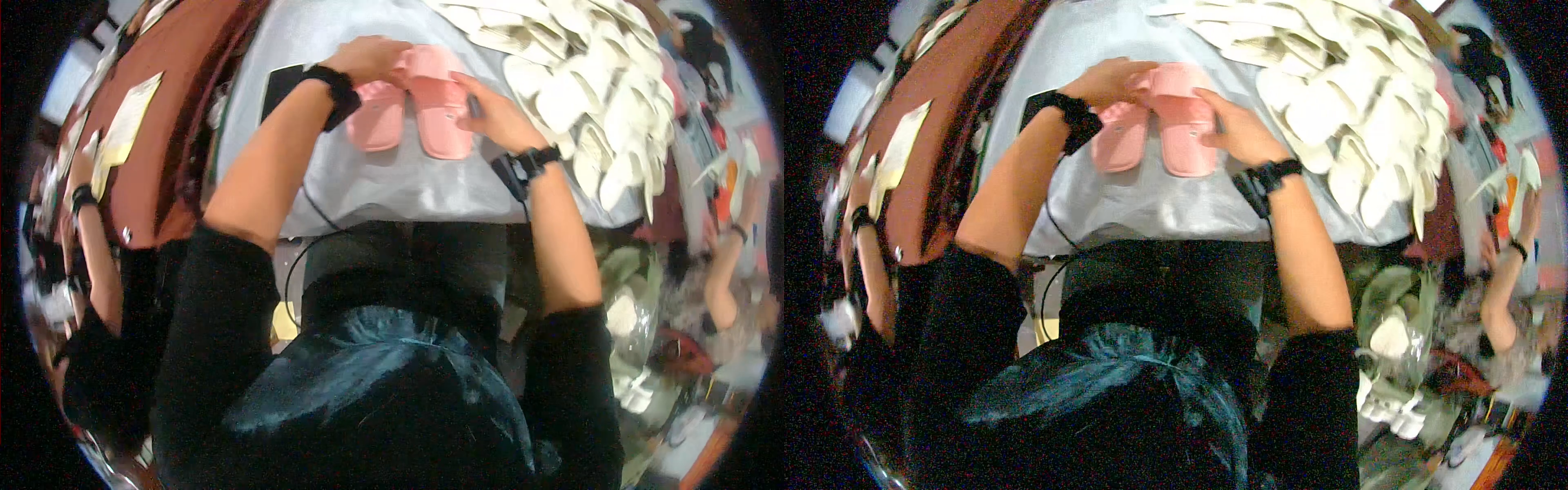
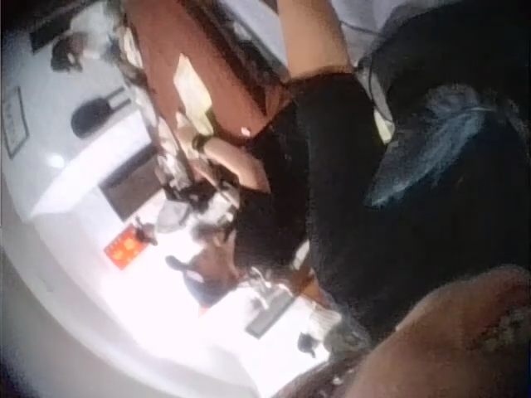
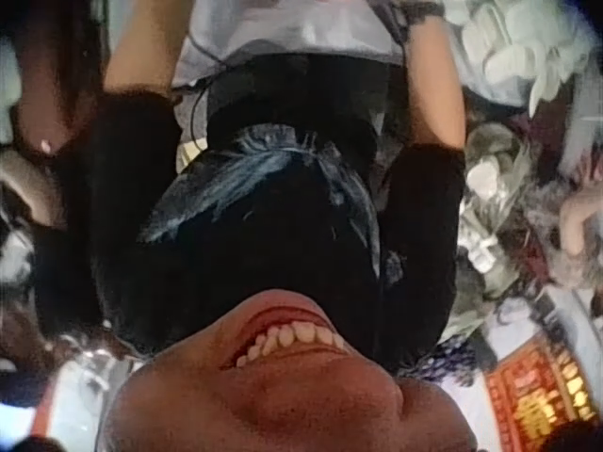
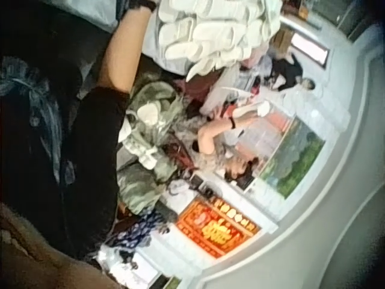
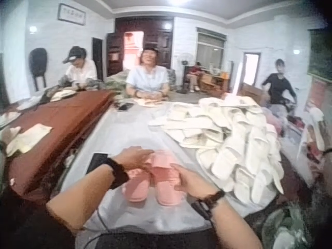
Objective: Tagging and sorting slippers in a footwear manufacturing facility.
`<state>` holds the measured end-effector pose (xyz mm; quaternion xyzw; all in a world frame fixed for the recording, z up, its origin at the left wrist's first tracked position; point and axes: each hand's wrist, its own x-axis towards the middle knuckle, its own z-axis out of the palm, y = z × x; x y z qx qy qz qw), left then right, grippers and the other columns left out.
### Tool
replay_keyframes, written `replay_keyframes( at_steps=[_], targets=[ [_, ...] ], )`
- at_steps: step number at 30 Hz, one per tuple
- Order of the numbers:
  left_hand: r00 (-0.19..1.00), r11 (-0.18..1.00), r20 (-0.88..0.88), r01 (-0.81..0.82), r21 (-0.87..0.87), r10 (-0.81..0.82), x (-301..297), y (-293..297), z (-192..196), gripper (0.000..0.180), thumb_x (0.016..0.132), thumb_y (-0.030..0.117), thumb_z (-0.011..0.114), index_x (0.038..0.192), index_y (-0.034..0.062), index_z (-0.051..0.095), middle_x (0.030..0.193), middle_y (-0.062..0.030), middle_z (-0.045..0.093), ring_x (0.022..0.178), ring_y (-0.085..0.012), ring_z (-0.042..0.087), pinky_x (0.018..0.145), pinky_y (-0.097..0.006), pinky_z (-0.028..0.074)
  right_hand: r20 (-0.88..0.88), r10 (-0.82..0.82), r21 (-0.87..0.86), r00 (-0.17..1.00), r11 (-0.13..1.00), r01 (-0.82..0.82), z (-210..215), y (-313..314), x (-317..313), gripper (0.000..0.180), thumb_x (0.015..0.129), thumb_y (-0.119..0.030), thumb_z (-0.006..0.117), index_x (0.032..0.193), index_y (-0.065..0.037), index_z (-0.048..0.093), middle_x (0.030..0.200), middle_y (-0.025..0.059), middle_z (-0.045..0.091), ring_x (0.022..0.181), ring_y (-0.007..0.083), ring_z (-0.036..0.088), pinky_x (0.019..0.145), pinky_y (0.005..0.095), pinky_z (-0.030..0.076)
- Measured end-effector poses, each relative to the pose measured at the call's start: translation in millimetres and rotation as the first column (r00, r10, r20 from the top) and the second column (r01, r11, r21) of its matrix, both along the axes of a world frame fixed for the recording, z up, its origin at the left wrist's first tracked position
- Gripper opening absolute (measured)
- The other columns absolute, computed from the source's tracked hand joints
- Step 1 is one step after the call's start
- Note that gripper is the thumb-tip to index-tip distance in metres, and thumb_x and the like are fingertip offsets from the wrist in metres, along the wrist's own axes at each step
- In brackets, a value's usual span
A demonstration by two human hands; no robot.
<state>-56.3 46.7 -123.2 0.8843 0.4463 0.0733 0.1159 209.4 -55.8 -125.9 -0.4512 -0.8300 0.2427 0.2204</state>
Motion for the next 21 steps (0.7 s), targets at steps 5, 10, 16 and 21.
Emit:
replay_keyframes(
  at_steps=[5, 10, 16, 21],
  targets=[
    [0.984, 0.981, -0.172, -0.015, 0.193, 0.049, 23.3, -13.6, 4.4, 0.076, 0.077, 0.050, 0.073, 0.143, 0.0319, 0.041, 0.119, -0.0169, 0.057, 0.124, -0.0388, 0.043, 0.099, -0.054, 0.039, -0.027, -0.063, 0.125, 0.998, 0.990, 0.066, -11.4, -0.2, -2.1, 0.072, 0.078, -0.013, 0.072, 0.143, -0.008, 0.041, 0.136, 0.0206, 0.052, 0.122, 0.0352, 0.052, 0.102, 0.0396, 0.043],
    [0.994, 0.977, -0.018, 0.112, 0.184, -0.110, 25.0, 5.7, -21.7, 0.065, 0.080, 0.042, 0.071, 0.138, 0.0239, 0.047, 0.119, -0.0144, 0.057, 0.122, -0.0390, 0.045, 0.097, -0.054, 0.041, -0.182, -0.283, 0.339, 0.942, 0.881, 0.330, -7.1, -49.0, 0.3, 0.051, 0.078, -0.013, 0.071, 0.127, -0.006, 0.056, 0.120, 0.0205, 0.061, 0.108, 0.0360, 0.059, 0.092, 0.0442, 0.047],
    [0.998, 0.978, 0.003, 0.055, 0.202, -0.057, 16.4, 7.5, -34.8, 0.067, 0.079, 0.042, 0.072, 0.138, 0.0236, 0.047, 0.122, -0.0116, 0.057, 0.120, -0.0385, 0.050, 0.096, -0.055, 0.043, -0.379, -0.625, 0.115, 0.682, 0.700, 0.705, 7.7, -133.0, 72.1, 0.024, 0.085, -0.013, 0.067, 0.106, -0.001, 0.068, 0.090, 0.0132, 0.072, 0.081, 0.0202, 0.069, 0.075, 0.0306, 0.053],
    [0.999, 0.979, -0.024, 0.051, 0.199, -0.047, 27.1, 3.3, -29.0, 0.068, 0.078, 0.042, 0.073, 0.139, 0.0233, 0.047, 0.120, -0.0119, 0.058, 0.115, -0.0385, 0.053, 0.095, -0.051, 0.045, -0.316, -0.919, 0.125, 0.235, 0.205, 0.971, -23.0, -163.2, 211.6, 0.021, 0.084, -0.012, 0.067, 0.099, 0.002, 0.068, 0.085, 0.0086, 0.071, 0.075, 0.0142, 0.067, 0.066, 0.0293, 0.053]
  ],
)
